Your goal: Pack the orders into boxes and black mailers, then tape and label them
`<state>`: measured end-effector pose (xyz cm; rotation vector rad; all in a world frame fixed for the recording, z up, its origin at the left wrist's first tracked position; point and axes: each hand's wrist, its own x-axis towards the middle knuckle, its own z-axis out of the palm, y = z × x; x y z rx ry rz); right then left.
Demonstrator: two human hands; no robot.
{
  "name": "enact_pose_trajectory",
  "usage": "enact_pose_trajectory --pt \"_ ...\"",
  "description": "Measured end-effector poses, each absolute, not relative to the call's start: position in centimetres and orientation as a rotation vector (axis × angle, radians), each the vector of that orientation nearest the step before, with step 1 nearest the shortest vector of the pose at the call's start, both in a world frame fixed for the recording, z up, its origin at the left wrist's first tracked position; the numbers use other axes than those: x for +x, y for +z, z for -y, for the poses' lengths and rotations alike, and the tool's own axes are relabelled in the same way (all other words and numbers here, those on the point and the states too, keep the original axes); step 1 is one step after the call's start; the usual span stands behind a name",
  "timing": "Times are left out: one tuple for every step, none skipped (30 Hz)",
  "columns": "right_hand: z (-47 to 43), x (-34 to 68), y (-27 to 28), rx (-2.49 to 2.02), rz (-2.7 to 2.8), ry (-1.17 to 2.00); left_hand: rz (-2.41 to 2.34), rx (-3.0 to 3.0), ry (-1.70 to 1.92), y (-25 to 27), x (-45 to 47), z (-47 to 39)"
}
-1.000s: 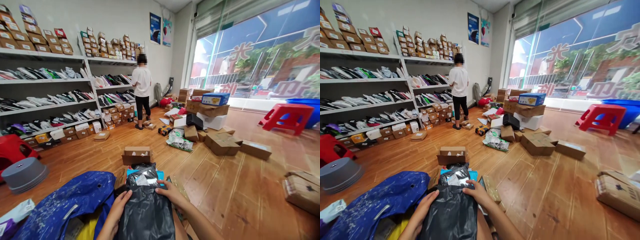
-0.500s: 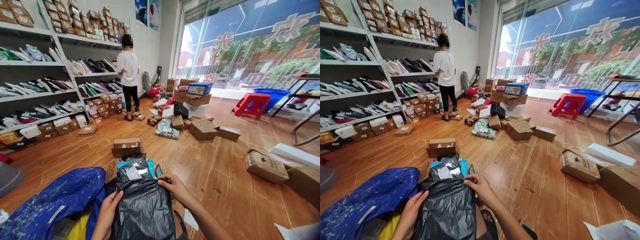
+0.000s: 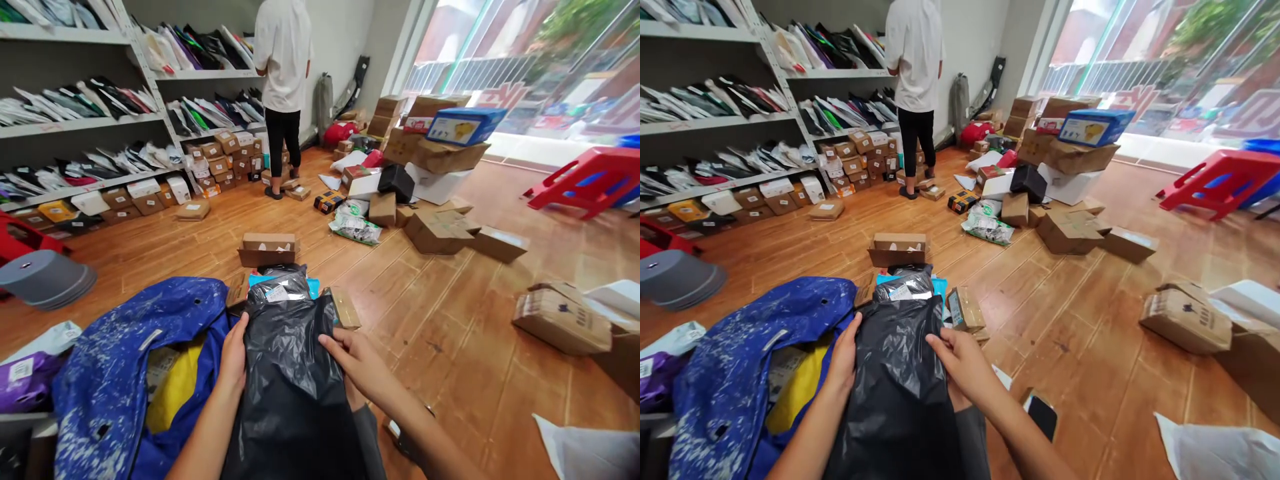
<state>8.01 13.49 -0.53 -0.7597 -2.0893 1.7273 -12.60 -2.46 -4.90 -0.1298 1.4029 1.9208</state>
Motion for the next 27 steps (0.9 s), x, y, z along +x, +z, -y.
enact_pose_trajectory --pt "-13.2 7.7 0.7 -0.750 2.104 1.675 -1.303 -0.155 1.893 -4.8 -12.5 2.5" --pt "-13.0 7.1 2.1 -0.727 2.081 1.689 -1.184 -0.170 1.863 -4.8 -12.4 2.6" --pt "-12.8 6.5 3.5 -0.693 2.020 1.780 -1.068 -0.167 1.832 -4.7 -12.2 2.7" --pt "-12.6 5.7 4.8 -0.656 1.935 1.923 -0.974 -0.145 1.800 -4.7 -12.1 2.9" --pt "-12.3 4.8 6.0 -0.625 1.835 2.076 -0.911 -0.114 1.776 -4.7 -12.0 3.1" --pt "-12.2 4.0 7.0 -0.605 1.736 2.208 -0.872 -0.090 1.763 -4.7 -11.8 3.3" --pt "-12.1 3.1 7.7 -0.595 1.652 2.303 -0.850 -0.072 1.757 -4.7 -11.7 3.5" --pt "-12.1 2.4 8.0 -0.595 1.596 2.361 -0.840 -0.056 1.752 -4.6 -11.5 3.7" --pt "-12.3 1.8 8.1 -0.601 1.558 2.378 -0.848 -0.041 1.745 -4.6 -11.4 3.8" --pt "-12.6 1.5 7.9 -0.608 1.531 2.367 -0.894 -0.021 1.738 -4.4 -11.3 4.0" --pt "-13.0 1.4 7.4 -0.620 1.509 2.341 -0.972 -0.003 1.730 -4.3 -11.3 4.1" --pt "-13.5 1.6 6.9 -0.644 1.510 2.306 -1.064 0.013 1.717 -4.2 -11.3 4.1" --pt "-14.1 2.2 6.2 -0.683 1.541 2.261 -1.155 0.025 1.702 -4.0 -11.5 4.2" --pt "-14.5 3.1 5.5 -0.735 1.606 2.213 -1.233 0.036 1.690 -3.9 -11.7 4.3" --pt "-14.9 4.2 4.7 -0.796 1.696 2.165 -1.289 0.048 1.686 -3.8 -11.9 4.4" --pt "-15.0 5.6 4.0 -0.855 1.800 2.125 -1.324 0.064 1.686 -3.7 -12.2 4.5" --pt "-14.7 7.2 3.2 -0.896 1.893 2.091 -1.349 0.085 1.683 -3.7 -12.4 4.5" --pt "-14.2 8.7 2.3 -0.907 1.961 2.077 -1.383 0.109 1.678 -3.8 -12.6 4.4" --pt "-13.4 10.3 1.5 -0.897 1.992 2.082 -1.421 0.135 1.672 -3.9 -12.8 4.3" --pt "-12.4 11.7 0.6 -0.877 1.998 2.094 -1.461 0.158 1.666 -4.0 -12.9 4.1" --pt "-11.3 12.9 -0.3 -0.865 1.991 2.097 -1.500 0.177 1.662 -4.1 -13.0 3.8" --pt "-10.1 14.0 -1.2 -0.875 1.978 2.087 -1.533 0.194 1.659 -4.3 -13.0 3.6" --pt "-9.0 14.9 -2.0 -0.910 1.954 2.069 -1.565 0.213 1.665 -4.5 -13.0 3.4" --pt "-8.0 15.6 -2.8 -0.959 1.914 2.064 -1.608 0.234 1.683 -4.8 -12.9 3.3" --pt "-7.2 16.3 -3.5 -1.008 1.854 2.079 -1.666 0.257 1.707 -5.1 -12.7 3.6" --pt "-6.6 16.9 -4.0 -1.052 1.777 2.110 -1.737 0.287 1.730 -5.3 -12.4 4.1" --pt "-6.1 17.4 -4.4 -1.091 1.697 2.148 -1.820 0.322 1.741 -5.6 -11.9 5.0"
